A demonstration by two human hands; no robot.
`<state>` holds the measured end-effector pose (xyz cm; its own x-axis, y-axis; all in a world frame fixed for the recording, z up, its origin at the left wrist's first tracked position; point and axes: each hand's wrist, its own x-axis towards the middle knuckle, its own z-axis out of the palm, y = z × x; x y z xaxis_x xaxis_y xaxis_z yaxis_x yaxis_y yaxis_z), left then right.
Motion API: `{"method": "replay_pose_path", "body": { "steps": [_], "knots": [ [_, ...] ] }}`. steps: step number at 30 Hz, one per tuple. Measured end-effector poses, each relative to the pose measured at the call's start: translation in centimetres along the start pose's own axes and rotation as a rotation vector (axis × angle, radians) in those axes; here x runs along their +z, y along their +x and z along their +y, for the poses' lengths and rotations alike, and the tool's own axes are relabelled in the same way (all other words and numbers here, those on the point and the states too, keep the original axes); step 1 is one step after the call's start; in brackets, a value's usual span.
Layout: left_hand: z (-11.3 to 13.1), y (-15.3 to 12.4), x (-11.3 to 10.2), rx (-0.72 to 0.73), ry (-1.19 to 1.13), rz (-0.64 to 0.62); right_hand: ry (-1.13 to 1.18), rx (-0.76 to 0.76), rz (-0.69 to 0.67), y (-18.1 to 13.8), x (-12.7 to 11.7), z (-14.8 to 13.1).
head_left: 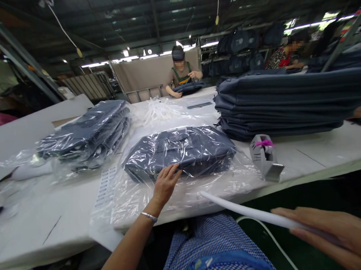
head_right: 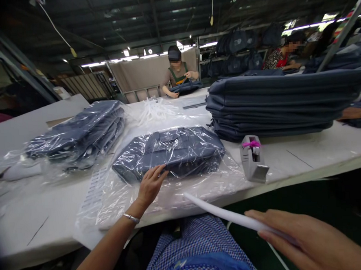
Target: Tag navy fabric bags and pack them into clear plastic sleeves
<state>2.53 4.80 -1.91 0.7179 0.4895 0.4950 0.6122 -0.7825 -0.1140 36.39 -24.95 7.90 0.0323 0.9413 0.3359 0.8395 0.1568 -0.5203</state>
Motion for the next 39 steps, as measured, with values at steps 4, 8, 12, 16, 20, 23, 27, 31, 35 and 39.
{"method": "replay_pose_path", "body": {
  "steps": [4,8,12,16,20,23,27,31,35,39],
  "knots": [
    [-1.1,2.8,-3.0,-0.12,-0.121,-0.047,-0.078,-0.086,-0.253,3.0,2.3,-3.3],
    [-2.1,6.7,-6.8,-0.263,-0.232,-0.172,-0.148,-0.234,-0.24,6.4,7.2,-8.7],
    [-3.6,10.3,-9.3,-0.227,-0.329,-0.32,-0.248,-0.291,-0.311,9.4,12.2,-13.6],
    [-4.4,12.5,-10.5,-0.145,-0.367,-0.413,-0.232,-0.392,-0.392,10.1,15.7,-17.9],
    [-4.0,13.1,-11.2,-0.116,-0.206,-0.423,-0.124,-0.561,-0.375,9.5,17.4,-21.7],
    [-3.7,12.9,-11.7,-0.093,-0.085,-0.399,-0.104,-0.548,-0.356,10.5,17.2,-22.3],
    [-4.0,12.2,-12.6,-0.065,-0.049,-0.371,-0.237,-0.342,-0.355,13.5,16.3,-17.9],
    [-4.7,11.8,-13.2,-0.033,-0.087,-0.381,-0.314,-0.28,-0.274,16.0,17.4,-11.0],
    [-4.7,11.5,-12.7,-0.038,-0.182,-0.453,-0.316,-0.373,-0.187,18.1,20.6,-6.9],
    [-4.1,10.6,-10.8,-0.035,-0.337,-0.447,-0.259,-0.456,-0.114,20.1,24.0,-6.7]
  ]
}}
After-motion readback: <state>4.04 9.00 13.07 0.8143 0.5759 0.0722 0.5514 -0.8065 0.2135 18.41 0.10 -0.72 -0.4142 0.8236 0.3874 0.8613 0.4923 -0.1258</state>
